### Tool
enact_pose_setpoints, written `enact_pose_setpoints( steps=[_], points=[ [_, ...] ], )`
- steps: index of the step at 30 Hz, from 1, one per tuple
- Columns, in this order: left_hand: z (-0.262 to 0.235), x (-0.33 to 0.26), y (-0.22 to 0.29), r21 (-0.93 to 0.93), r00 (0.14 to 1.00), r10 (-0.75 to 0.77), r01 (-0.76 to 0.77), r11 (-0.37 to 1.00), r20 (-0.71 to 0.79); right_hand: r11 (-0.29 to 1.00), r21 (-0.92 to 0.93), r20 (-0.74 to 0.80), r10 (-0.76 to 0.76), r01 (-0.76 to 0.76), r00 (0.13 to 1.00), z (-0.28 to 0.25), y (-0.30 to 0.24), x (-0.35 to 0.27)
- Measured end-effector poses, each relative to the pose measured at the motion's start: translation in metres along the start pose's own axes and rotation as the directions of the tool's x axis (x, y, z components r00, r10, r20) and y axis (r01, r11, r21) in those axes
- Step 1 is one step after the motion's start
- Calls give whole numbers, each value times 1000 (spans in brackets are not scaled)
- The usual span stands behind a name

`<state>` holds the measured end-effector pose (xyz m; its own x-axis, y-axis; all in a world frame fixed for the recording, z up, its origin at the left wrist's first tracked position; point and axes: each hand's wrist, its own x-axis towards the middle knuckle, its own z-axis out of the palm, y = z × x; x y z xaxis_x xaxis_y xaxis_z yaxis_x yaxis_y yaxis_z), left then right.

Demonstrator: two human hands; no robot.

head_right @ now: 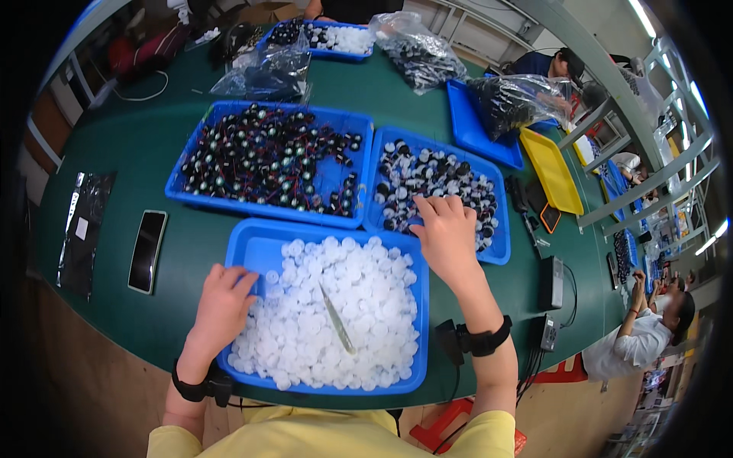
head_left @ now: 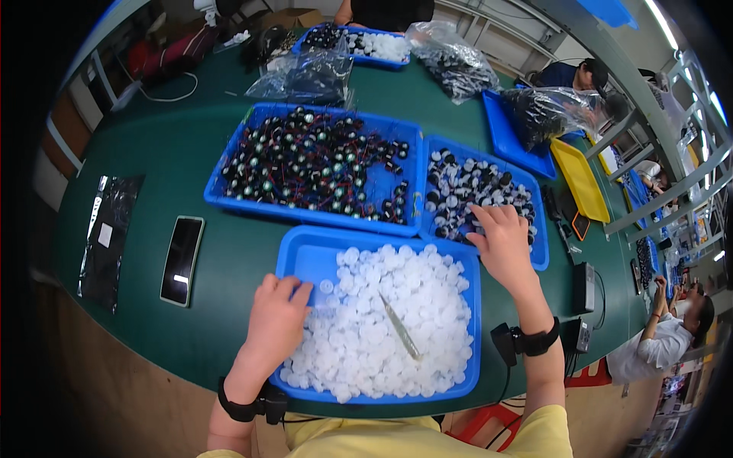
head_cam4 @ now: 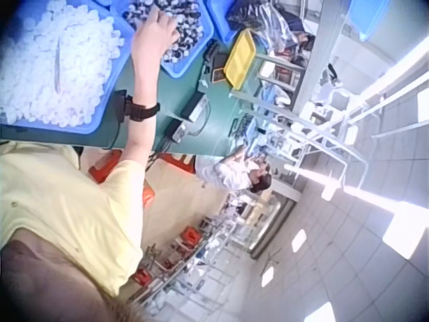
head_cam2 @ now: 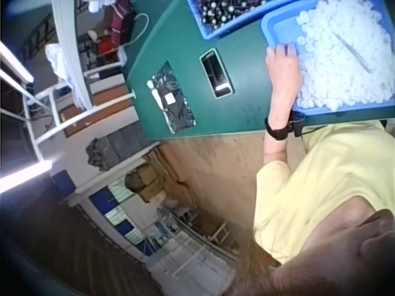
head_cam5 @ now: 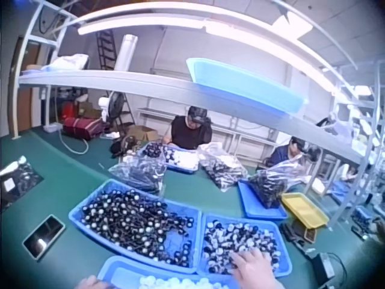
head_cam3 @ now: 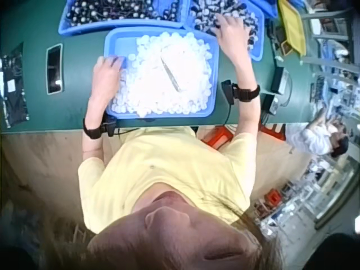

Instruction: Assembling small white plastic parts with black bases and wires.

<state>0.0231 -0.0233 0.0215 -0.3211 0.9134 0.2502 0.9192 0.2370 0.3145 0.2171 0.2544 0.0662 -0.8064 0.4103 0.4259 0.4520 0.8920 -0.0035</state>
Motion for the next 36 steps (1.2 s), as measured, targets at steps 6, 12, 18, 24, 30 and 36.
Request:
enact_pose_setpoints(
  steps=[6,12,18,24,30,36],
  points=[
    [19,15,1,-24,993,28,-25,999,115,985,62,55,-163,159,985,48,-19,78],
    [23,30,-2,-117,997,18,-9,993,79,932,-295,335,-108,213,936,114,-34,148],
    [36,44,-12,-269,990,33,5,963,136,952,-260,450,-27,159,893,125,-32,153],
    [31,41,-19,-621,965,-191,263,738,182,996,78,99,-41,34,994,102,-41,136],
    [-6,42,-17,-903,861,-281,375,-211,424,154,910,374,104,-386,922,32,-53,108],
    [13,27,-10,-886,845,-266,444,-132,463,140,886,440,50,-442,897,-25,-87,28]
  ],
)
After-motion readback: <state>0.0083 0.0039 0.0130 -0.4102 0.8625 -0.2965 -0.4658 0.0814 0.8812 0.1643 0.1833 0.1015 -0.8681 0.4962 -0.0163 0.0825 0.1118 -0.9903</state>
